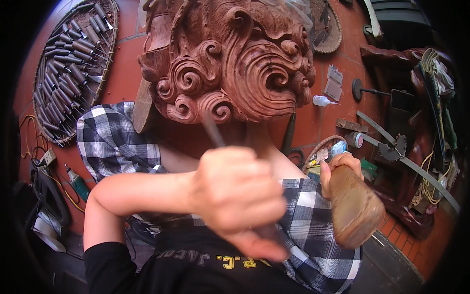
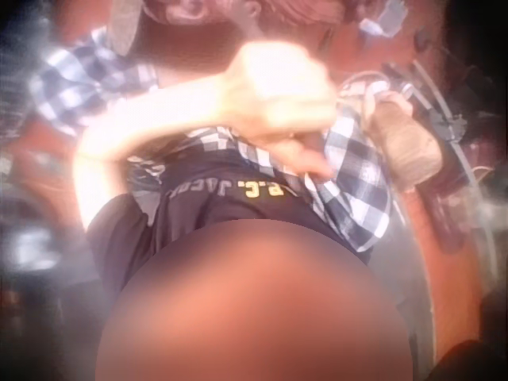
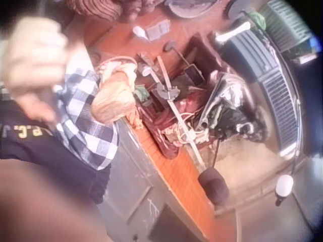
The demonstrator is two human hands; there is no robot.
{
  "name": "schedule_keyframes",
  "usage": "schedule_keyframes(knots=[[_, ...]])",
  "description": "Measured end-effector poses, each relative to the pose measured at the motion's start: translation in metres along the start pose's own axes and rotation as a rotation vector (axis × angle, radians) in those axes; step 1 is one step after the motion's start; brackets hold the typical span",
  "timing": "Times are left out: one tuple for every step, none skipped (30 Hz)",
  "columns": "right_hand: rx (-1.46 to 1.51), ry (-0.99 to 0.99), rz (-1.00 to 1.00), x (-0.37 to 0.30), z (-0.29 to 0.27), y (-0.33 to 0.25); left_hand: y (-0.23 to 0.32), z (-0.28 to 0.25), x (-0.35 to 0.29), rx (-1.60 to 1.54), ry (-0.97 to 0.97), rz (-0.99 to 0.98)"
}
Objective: The person carves a wooden relief panel using a chisel and mallet. They repeatedly strike the chisel to shape swirling patterns, occasionally switching chisels from a wall-mounted holder.
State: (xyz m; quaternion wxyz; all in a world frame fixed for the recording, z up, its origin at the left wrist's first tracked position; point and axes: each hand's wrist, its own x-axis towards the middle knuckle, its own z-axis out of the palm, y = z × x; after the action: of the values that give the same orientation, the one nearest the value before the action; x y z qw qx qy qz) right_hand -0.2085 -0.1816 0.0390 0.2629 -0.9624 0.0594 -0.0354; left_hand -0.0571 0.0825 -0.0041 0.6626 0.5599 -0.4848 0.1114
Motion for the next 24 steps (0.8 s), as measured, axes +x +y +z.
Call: schedule_keyframes(knots=[[0.034, -0.010, -0.049, 0.002, 0.004, 0.004, -0.008, 0.011, 0.007, -0.086, 0.101, -0.058], [0.100, 0.032, -0.003, -0.001, 0.012, 0.007, -0.013, 0.012, 0.009, -0.085, -0.013, -0.081], [0.152, 0.067, 0.053, -0.008, 0.018, 0.008, -0.020, 0.019, 0.011, -0.063, 0.037, -0.055], [0.187, 0.095, 0.070, -0.010, 0.020, 0.006, -0.027, 0.025, 0.015, -0.047, 0.091, -0.027], [0.223, 0.122, 0.084, -0.011, 0.023, 0.004, -0.032, 0.029, 0.017, -0.063, 0.122, -0.029], [0.253, 0.140, 0.058, -0.006, 0.025, -0.001, -0.035, 0.031, 0.019, -0.079, 0.151, -0.033], [0.280, 0.155, 0.029, 0.000, 0.027, -0.007, -0.038, 0.030, 0.020, -0.093, 0.184, -0.037], [0.284, 0.194, 0.026, 0.004, 0.032, -0.016, -0.041, 0.029, 0.020, -0.089, 0.183, -0.047], [0.285, 0.235, 0.024, 0.008, 0.037, -0.026, -0.044, 0.027, 0.021, -0.085, 0.185, -0.056], [0.285, 0.276, 0.023, 0.012, 0.042, -0.035, -0.047, 0.027, 0.020, -0.082, 0.187, -0.064], [0.257, 0.283, 0.026, 0.012, 0.042, -0.036, -0.048, 0.029, 0.020, -0.110, 0.219, -0.086], [0.238, 0.272, 0.025, 0.012, 0.041, -0.036, -0.049, 0.028, 0.019, -0.111, 0.217, -0.089], [0.219, 0.261, 0.022, 0.013, 0.040, -0.036, -0.050, 0.028, 0.018, -0.112, 0.215, -0.091], [0.206, 0.230, 0.016, 0.014, 0.037, -0.033, -0.051, 0.028, 0.017, -0.112, 0.212, -0.094], [0.209, 0.226, 0.021, 0.014, 0.036, -0.035, -0.051, 0.029, 0.016, -0.142, 0.246, -0.092], [0.211, 0.222, 0.025, 0.015, 0.036, -0.036, -0.051, 0.031, 0.017, -0.170, 0.280, -0.089], [0.211, 0.222, 0.026, 0.015, 0.034, -0.037, -0.051, 0.033, 0.018, -0.199, 0.315, -0.087], [0.206, 0.220, 0.018, 0.014, 0.032, -0.035, -0.051, 0.032, 0.019, -0.207, 0.321, -0.096], [0.202, 0.221, 0.004, 0.014, 0.028, -0.034, -0.051, 0.031, 0.021, -0.214, 0.328, -0.104], [0.197, 0.221, -0.014, 0.014, 0.025, -0.032, -0.051, 0.030, 0.022, -0.222, 0.336, -0.113], [0.194, 0.220, -0.030, 0.012, 0.022, -0.027, -0.053, 0.031, 0.021, -0.214, 0.339, -0.106], [0.194, 0.218, -0.044, 0.010, 0.020, -0.023, -0.054, 0.031, 0.020, -0.205, 0.343, -0.098], [0.193, 0.217, -0.058, 0.008, 0.018, -0.018, -0.055, 0.032, 0.020, -0.195, 0.346, -0.091], [0.193, 0.216, -0.075, 0.006, 0.017, -0.014, -0.055, 0.036, 0.019, -0.205, 0.377, -0.093]])
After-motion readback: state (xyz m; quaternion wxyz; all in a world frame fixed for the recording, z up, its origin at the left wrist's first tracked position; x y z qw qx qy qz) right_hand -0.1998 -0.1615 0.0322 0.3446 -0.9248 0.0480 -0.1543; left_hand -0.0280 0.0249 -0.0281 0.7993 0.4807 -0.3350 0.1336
